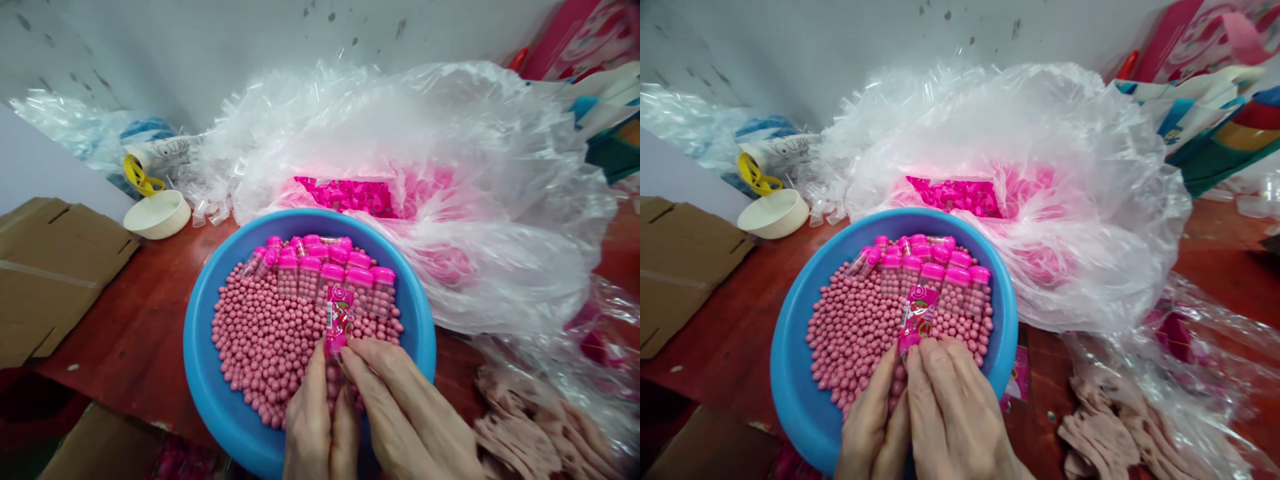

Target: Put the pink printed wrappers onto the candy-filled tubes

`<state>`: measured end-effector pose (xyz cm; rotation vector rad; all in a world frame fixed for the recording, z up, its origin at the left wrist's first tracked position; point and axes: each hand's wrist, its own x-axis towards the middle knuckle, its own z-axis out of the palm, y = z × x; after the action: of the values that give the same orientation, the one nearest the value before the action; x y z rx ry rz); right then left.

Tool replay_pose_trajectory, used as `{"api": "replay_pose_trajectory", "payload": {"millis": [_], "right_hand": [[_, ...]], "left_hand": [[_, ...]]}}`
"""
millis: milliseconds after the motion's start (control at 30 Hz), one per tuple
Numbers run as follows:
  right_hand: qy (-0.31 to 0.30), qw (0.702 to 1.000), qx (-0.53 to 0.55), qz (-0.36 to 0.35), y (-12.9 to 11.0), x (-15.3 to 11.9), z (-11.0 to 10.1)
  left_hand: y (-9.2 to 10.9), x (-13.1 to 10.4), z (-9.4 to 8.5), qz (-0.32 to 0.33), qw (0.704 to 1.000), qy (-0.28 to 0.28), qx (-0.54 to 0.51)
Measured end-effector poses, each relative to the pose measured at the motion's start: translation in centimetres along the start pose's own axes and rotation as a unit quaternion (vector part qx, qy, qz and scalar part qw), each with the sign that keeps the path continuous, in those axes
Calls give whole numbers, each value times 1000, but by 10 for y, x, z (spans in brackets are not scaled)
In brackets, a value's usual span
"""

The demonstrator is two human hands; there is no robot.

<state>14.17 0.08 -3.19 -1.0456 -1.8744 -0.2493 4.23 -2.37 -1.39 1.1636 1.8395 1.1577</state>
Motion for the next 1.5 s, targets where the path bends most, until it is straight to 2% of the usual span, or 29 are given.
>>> {"api": "replay_pose_trajectory", "payload": {"millis": [133,267,433,533,600,700,767,833,967,1000,1100,1200,1267,1400,1500], "right_hand": [[-13,999,-29,-12,-3,-3,7],[-41,999,-6,2,4,4,4],[-92,985,117,91,12,26,-4],[-83,972,178,126,11,32,-5],[-77,979,158,103,8,29,-3],[-46,996,77,12,3,23,3],[-21,999,33,-24,1,23,7],[-44,999,13,-10,0,28,8],[-150,986,57,54,5,35,6],[-153,983,77,68,6,35,5],[-105,984,111,92,6,29,4],[-73,994,76,35,4,24,7],[-90,995,43,18,3,25,10],[-147,980,82,103,8,29,8],[-127,970,116,174,12,28,1]], "left_hand": [[-2,0,1,-8,999,6,-42],[1,4,3,-2,998,24,-54],[0,5,2,-31,995,6,-91],[-2,4,0,-32,996,-1,-79],[-2,3,-2,-22,997,-1,-71],[0,2,-4,8,997,5,-75],[1,2,-4,24,996,9,-83],[1,2,-3,27,996,9,-81],[-4,4,2,-1,998,1,-63],[-6,4,4,-14,998,-2,-65],[-8,4,6,-44,996,-14,-76],[-8,3,6,-35,997,-2,-72],[-6,1,6,-26,997,21,-63],[-5,2,7,-49,992,31,-116],[-3,7,6,-108,969,-8,-223]]}}
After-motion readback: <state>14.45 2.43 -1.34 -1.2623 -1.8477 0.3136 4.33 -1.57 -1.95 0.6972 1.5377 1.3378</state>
